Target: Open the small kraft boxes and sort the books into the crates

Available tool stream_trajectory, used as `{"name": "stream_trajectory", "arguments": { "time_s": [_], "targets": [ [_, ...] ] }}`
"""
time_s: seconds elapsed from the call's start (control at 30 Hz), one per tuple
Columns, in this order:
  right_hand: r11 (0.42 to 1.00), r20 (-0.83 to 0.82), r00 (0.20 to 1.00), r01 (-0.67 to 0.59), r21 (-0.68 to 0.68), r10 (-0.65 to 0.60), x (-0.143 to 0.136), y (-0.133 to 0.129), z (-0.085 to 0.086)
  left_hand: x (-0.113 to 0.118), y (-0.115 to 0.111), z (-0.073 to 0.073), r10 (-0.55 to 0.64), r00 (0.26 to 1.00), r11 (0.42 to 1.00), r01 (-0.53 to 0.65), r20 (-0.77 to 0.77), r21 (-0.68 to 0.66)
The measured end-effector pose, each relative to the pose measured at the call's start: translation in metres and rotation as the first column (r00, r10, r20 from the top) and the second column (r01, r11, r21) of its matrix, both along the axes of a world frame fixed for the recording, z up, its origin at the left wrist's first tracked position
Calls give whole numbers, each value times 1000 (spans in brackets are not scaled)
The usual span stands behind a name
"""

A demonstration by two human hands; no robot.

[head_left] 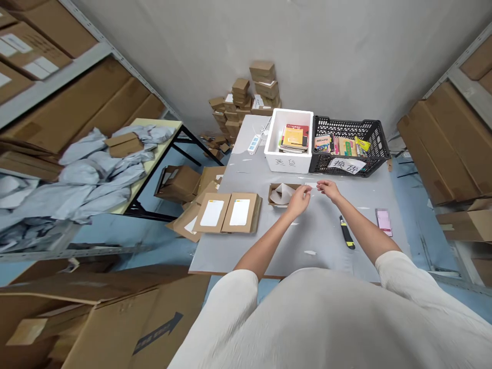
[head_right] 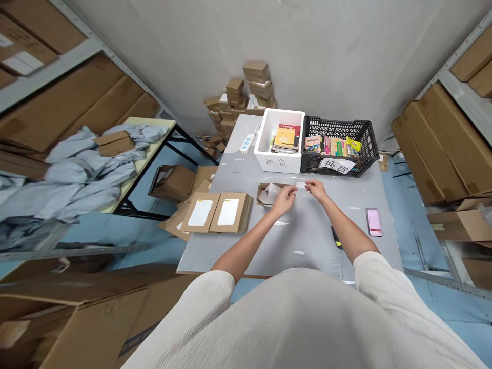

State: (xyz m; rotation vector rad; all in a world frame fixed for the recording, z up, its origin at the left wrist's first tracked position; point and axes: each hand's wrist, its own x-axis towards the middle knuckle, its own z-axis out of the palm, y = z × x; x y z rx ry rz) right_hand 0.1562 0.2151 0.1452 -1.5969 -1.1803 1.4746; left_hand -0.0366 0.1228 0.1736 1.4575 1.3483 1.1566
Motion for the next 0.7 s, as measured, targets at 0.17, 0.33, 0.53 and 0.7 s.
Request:
{"name": "stream_trajectory", "arguments": {
  "time_s": [0.17,0.33,0.53,0.7],
  "targets": [
    [995,98,991,-85,-49,90,-27,-33,-9,-57,-24,-7,-22,876,999,0,-482,-46],
    [981,164,970,-165,-101,180,-45,-56,-20,-98,-25,-22,-227,610,946,-46,-759,-320],
    [965,210,943,-260,-22,259,-60,-72,-36,-107,-10,-41,-404,506,906,105,-762,-411],
    [957,229,932,-288,-10,283,-66,-75,-54,-96,-5,-51,-357,605,932,183,-712,-312]
  ]
}}
